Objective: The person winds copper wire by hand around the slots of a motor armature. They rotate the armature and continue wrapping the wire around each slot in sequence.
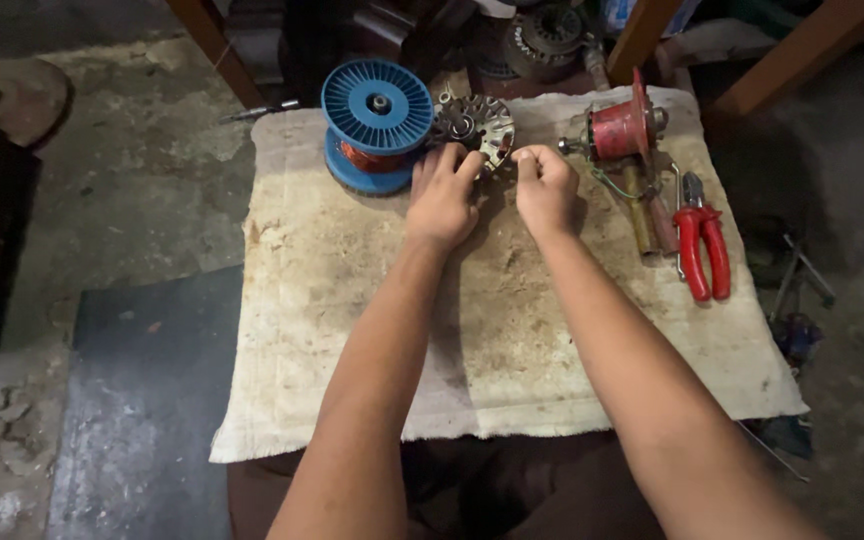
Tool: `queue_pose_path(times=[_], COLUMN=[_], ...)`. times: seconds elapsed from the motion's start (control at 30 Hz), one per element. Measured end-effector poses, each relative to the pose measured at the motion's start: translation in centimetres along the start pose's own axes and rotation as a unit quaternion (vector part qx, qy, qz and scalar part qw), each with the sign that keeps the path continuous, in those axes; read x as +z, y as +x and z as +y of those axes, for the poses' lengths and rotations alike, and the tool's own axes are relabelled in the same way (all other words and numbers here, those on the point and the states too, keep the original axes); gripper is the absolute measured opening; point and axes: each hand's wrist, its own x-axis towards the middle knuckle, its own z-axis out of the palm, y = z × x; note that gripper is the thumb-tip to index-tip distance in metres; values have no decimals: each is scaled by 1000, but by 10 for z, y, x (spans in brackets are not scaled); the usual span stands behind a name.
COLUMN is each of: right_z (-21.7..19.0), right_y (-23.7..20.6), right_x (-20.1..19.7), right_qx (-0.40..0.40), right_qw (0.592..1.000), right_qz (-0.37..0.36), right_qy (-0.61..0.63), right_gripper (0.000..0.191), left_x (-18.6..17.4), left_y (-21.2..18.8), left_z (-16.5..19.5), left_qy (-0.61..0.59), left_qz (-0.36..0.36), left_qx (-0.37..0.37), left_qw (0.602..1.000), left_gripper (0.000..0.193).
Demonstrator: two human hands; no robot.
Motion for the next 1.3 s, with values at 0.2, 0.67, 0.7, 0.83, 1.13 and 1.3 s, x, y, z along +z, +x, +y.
queue_pose_path(times=[0.2,0.67,0.7,0.83,1.13,1.3], right_z=[6,-36,-39,-56,-76,-28], right_y=[4,-3,7,23,7,2], right_x=[7,-76,-95,-128,-34,-8], right_qx=[-54,-35,-83,-176,-278,-5], right_qw=[986,934,939,877,949,996], right_qz=[157,-234,-198,-113,37,-30], right_qy=[31,-267,-270,-432,-141,-80], right_gripper=[14,22,22,20,46,22], left_x=[7,13,12,14,16,13], left_y=[1,4,4,3,1,2], left_z=[-3,-9,-9,-6,-9,-7], left_qy=[11,27,24,14,21,35], left_qz=[45,60,67,70,66,76], left_qx=[2,-2,-3,-3,-4,12], left_qw=[999,998,997,997,998,996], left_gripper=[53,39,39,40,39,42])
